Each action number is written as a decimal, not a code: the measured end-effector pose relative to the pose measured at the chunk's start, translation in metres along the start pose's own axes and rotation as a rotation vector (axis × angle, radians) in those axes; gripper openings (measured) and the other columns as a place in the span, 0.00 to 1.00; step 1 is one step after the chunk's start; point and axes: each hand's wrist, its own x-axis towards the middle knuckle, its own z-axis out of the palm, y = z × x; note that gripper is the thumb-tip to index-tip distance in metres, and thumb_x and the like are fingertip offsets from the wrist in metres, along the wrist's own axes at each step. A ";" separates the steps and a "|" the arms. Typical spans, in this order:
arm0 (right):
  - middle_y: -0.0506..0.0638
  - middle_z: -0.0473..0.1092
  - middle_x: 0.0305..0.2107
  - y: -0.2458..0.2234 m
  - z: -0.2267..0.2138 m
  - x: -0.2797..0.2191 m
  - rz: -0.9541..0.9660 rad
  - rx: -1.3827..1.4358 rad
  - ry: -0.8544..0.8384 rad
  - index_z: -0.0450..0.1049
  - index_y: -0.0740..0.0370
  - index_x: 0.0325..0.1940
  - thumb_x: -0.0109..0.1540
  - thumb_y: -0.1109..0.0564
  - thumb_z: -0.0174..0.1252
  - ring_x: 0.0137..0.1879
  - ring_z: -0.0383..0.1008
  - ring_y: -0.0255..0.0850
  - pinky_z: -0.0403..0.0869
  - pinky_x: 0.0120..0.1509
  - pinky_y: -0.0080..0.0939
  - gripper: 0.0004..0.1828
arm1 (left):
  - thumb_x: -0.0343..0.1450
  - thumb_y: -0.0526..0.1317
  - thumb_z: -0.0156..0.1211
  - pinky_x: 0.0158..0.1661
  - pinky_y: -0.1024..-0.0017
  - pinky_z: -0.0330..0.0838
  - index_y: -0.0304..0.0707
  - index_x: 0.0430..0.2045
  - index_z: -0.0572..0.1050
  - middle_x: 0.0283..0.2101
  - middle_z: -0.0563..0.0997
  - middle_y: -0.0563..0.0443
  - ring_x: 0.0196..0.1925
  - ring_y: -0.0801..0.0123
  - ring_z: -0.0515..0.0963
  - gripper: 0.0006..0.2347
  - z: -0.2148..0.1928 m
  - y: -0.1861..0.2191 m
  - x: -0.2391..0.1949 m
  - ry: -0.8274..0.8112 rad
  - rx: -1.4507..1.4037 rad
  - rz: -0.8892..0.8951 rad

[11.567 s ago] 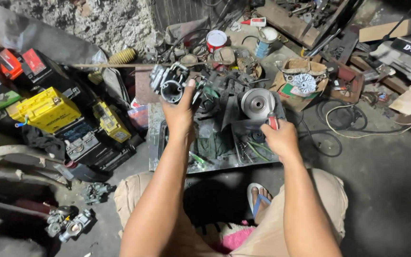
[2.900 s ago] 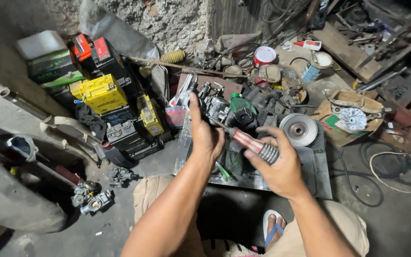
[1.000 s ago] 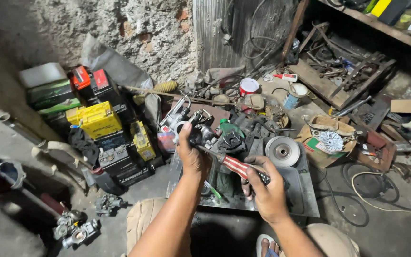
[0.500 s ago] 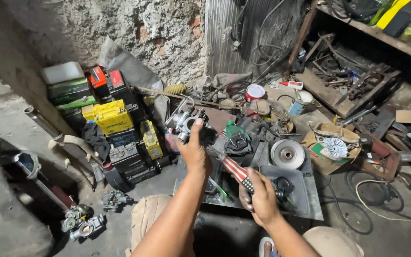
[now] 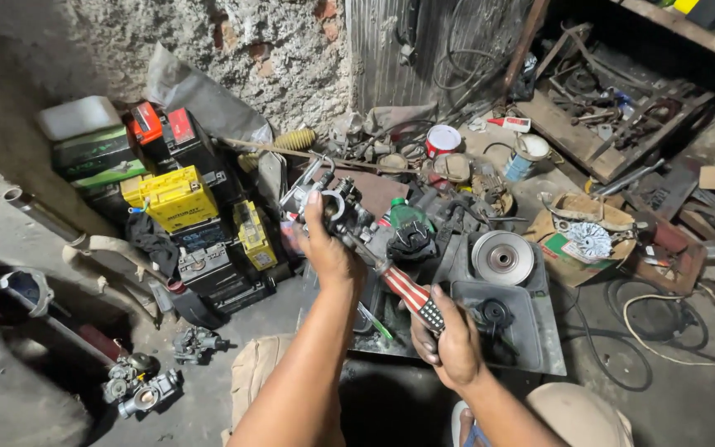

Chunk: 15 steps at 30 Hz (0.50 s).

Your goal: The person is disassembling a motorcycle carburetor by removing screws and internal components using a screwdriver.

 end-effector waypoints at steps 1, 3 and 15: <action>0.45 0.56 0.09 0.000 -0.001 0.002 0.000 0.000 -0.001 0.73 0.71 0.43 0.71 0.44 0.40 0.11 0.44 0.31 0.46 0.13 0.33 0.27 | 0.68 0.46 0.59 0.49 0.73 0.73 0.26 0.50 0.73 0.46 0.78 0.43 0.44 0.69 0.78 0.22 0.003 0.003 -0.002 0.000 -0.001 0.001; 0.47 0.58 0.10 0.000 -0.002 0.006 -0.062 -0.066 0.025 0.75 0.76 0.43 0.71 0.48 0.43 0.12 0.48 0.32 0.50 0.14 0.34 0.26 | 0.67 0.45 0.60 0.48 0.69 0.73 0.31 0.47 0.69 0.44 0.77 0.44 0.43 0.65 0.78 0.19 0.011 0.011 -0.007 0.008 -0.065 -0.113; 0.47 0.81 0.38 -0.006 0.013 0.006 -0.441 -0.798 0.217 0.77 0.61 0.57 0.54 0.58 0.71 0.36 0.77 0.32 0.76 0.43 0.31 0.27 | 0.73 0.47 0.53 0.28 0.77 0.70 0.38 0.36 0.73 0.30 0.79 0.54 0.25 0.74 0.76 0.11 0.006 -0.003 0.013 -0.205 -0.172 -0.066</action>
